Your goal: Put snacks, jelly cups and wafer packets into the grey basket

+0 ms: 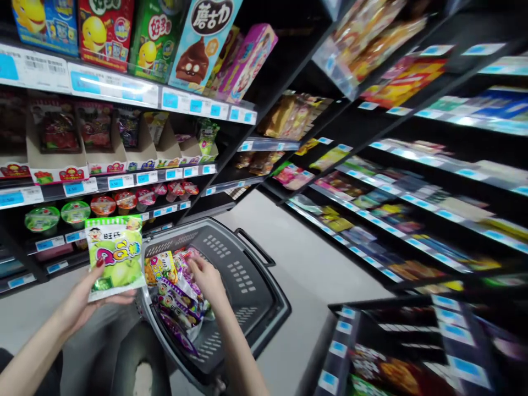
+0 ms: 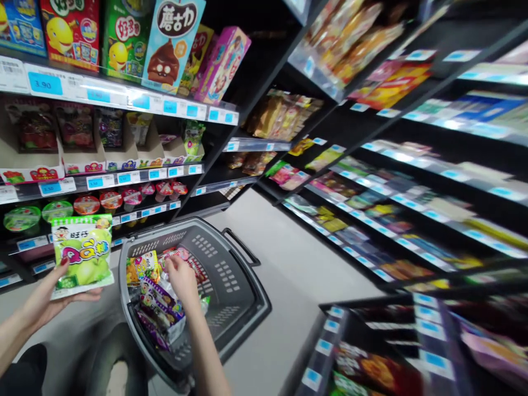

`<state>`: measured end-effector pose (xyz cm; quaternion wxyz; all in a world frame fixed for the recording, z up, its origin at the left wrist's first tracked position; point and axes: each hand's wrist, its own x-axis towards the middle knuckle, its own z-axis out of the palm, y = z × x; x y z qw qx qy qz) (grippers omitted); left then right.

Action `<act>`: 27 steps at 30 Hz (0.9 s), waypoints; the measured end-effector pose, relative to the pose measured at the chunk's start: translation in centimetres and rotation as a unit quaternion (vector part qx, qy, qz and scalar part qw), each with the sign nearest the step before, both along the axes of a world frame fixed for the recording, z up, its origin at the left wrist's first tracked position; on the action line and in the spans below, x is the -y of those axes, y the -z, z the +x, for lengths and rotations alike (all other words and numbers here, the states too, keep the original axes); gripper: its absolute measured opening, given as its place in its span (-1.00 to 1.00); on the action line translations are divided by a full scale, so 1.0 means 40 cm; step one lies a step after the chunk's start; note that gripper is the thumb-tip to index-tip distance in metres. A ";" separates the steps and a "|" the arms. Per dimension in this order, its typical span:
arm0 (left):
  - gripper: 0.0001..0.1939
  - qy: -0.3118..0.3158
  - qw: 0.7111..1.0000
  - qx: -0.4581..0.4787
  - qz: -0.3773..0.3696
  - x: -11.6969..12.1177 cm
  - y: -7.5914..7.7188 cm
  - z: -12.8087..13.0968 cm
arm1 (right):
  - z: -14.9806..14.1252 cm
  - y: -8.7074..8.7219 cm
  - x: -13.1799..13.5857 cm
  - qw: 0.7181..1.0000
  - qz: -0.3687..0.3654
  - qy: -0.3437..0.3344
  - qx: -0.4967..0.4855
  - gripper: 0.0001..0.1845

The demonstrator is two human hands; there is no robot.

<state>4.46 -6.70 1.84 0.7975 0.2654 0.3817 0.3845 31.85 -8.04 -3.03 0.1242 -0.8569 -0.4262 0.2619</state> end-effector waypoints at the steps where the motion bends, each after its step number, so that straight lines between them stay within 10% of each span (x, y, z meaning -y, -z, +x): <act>1: -0.72 0.018 1.000 -0.014 0.003 0.002 -0.001 0.004 | -0.040 -0.030 0.009 0.995 0.070 -0.028 -0.064 -0.60; 4: -0.69 0.069 0.997 -0.042 0.009 0.007 0.001 0.016 | -0.154 -0.101 0.044 0.897 0.269 -0.097 -0.338 -0.60; 7: -0.64 0.091 0.994 -0.052 0.014 0.015 0.014 0.026 | -0.234 -0.124 0.058 0.832 0.280 -0.119 -0.463 -0.66; 12: -0.53 0.114 0.988 -0.091 0.059 0.021 0.046 0.024 | -0.281 -0.067 0.046 0.802 0.324 -0.013 -0.502 -0.77; 15: -0.41 0.187 0.971 -0.025 0.145 0.014 0.046 0.002 | -0.288 -0.028 0.043 0.731 0.360 0.095 -0.571 -0.75; 18: -0.33 0.229 0.950 0.042 0.210 -0.001 0.037 -0.022 | -0.292 -0.018 0.051 0.584 0.342 0.123 -0.726 -0.74; 23: -0.44 0.152 0.965 0.000 0.214 -0.026 0.049 -0.034 | -0.303 -0.013 0.072 0.260 0.282 0.027 -0.923 -0.85; 27: -0.44 0.136 0.973 -0.010 0.187 -0.032 0.061 -0.036 | -0.310 0.002 0.081 0.143 0.263 -0.027 -0.954 -0.84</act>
